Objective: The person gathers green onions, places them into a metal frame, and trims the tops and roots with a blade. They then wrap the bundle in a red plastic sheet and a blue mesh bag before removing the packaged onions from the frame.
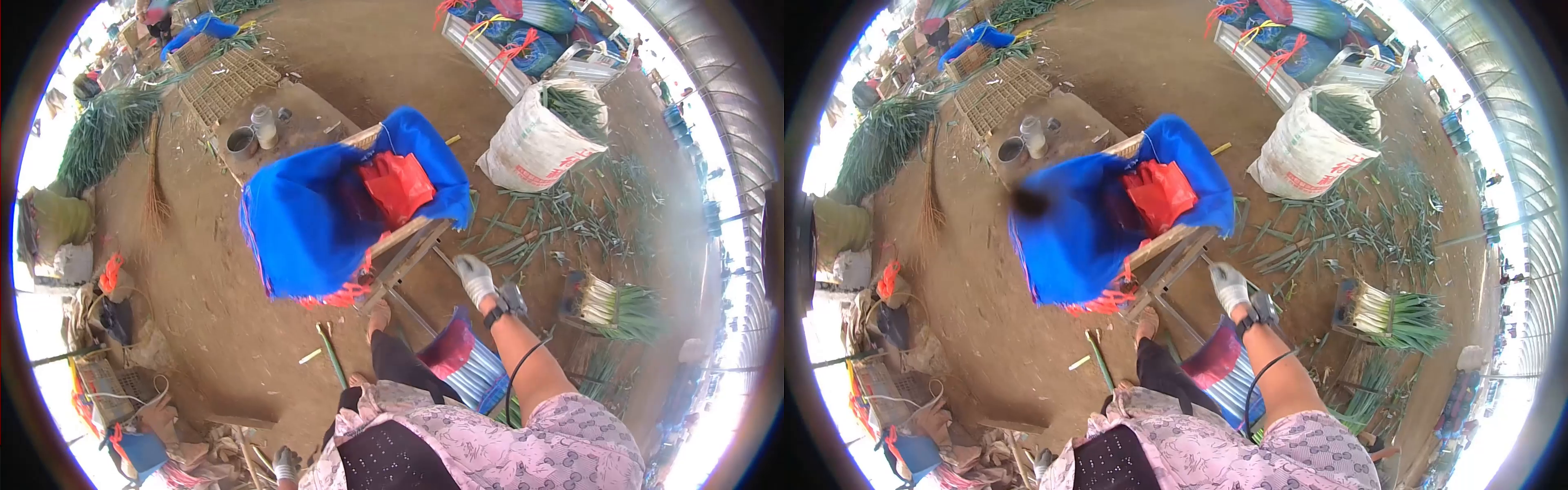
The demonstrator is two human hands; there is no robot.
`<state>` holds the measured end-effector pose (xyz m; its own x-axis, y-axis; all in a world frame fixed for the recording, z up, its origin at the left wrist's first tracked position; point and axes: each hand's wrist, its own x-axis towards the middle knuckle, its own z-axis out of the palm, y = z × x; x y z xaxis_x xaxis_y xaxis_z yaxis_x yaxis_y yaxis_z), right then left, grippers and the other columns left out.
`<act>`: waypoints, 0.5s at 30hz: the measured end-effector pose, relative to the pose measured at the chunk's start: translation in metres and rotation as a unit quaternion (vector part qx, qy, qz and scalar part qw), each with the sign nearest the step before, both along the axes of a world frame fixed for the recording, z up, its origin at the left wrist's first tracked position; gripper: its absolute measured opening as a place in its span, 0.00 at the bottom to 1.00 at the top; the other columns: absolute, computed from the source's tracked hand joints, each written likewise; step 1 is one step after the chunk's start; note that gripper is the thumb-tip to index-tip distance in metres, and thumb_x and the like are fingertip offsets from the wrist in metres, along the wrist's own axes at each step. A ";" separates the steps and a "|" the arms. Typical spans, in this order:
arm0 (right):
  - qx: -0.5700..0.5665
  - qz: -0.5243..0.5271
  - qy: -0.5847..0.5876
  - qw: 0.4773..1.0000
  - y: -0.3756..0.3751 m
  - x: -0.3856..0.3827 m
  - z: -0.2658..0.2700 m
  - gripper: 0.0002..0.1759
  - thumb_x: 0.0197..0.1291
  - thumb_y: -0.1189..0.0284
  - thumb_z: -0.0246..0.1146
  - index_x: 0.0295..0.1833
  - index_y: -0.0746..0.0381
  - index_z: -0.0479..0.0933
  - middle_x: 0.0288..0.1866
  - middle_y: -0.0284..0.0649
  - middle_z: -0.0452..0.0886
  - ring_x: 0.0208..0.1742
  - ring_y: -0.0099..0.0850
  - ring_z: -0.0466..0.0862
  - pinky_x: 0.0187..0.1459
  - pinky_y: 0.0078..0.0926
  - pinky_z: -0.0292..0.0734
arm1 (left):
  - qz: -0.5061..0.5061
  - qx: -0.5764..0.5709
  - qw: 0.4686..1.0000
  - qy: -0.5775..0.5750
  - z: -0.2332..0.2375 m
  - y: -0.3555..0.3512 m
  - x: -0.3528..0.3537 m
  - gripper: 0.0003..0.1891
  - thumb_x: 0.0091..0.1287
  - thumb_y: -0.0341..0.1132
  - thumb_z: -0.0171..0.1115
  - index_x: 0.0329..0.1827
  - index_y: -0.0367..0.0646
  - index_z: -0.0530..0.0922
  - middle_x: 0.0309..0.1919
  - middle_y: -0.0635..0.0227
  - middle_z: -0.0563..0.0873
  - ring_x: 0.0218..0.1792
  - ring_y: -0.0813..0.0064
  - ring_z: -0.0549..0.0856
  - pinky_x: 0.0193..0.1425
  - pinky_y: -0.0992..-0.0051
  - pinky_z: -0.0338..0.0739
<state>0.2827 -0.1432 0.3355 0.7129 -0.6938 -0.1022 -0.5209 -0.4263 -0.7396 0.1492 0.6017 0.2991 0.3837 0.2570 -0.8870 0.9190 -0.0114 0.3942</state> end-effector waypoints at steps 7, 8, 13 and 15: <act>0.129 -0.148 0.167 0.966 -0.094 0.212 -0.060 0.26 0.64 0.49 0.57 0.43 0.62 0.85 0.34 0.46 0.86 0.41 0.41 0.87 0.42 0.39 0.80 | -0.057 0.004 0.996 -0.069 0.036 -0.143 0.127 0.17 0.73 0.36 0.56 0.62 0.40 0.75 0.33 0.62 0.85 0.26 0.71 0.85 0.26 0.76 0.74; 0.096 -0.131 0.256 0.953 -0.104 0.228 -0.083 0.27 0.64 0.48 0.56 0.45 0.60 0.85 0.40 0.48 0.86 0.46 0.44 0.86 0.47 0.42 0.80 | -0.069 -0.006 0.994 -0.088 0.047 -0.171 0.155 0.17 0.73 0.35 0.56 0.62 0.39 0.75 0.35 0.62 0.86 0.29 0.71 0.86 0.30 0.77 0.76; -0.006 -0.072 0.257 0.964 -0.106 0.241 -0.121 0.22 0.61 0.51 0.59 0.44 0.58 0.86 0.49 0.52 0.85 0.53 0.52 0.84 0.52 0.45 0.80 | -0.162 -0.060 0.965 -0.195 0.089 -0.322 0.302 0.15 0.74 0.30 0.54 0.60 0.34 0.76 0.43 0.61 0.85 0.42 0.72 0.86 0.48 0.74 0.80; 0.040 -0.010 0.141 0.989 -0.077 0.236 -0.077 0.15 0.58 0.59 0.63 0.36 0.59 0.85 0.47 0.52 0.85 0.52 0.52 0.84 0.51 0.42 0.79 | -0.188 -0.125 0.946 -0.231 0.078 -0.373 0.351 0.15 0.75 0.28 0.53 0.61 0.34 0.76 0.46 0.59 0.85 0.46 0.71 0.85 0.54 0.71 0.81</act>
<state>0.5183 -0.2207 0.2588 0.6339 -0.6894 -0.3505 -0.7193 -0.3590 -0.5948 0.5006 0.2285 0.3772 0.7683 -0.1706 -0.6169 0.5970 -0.1565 0.7868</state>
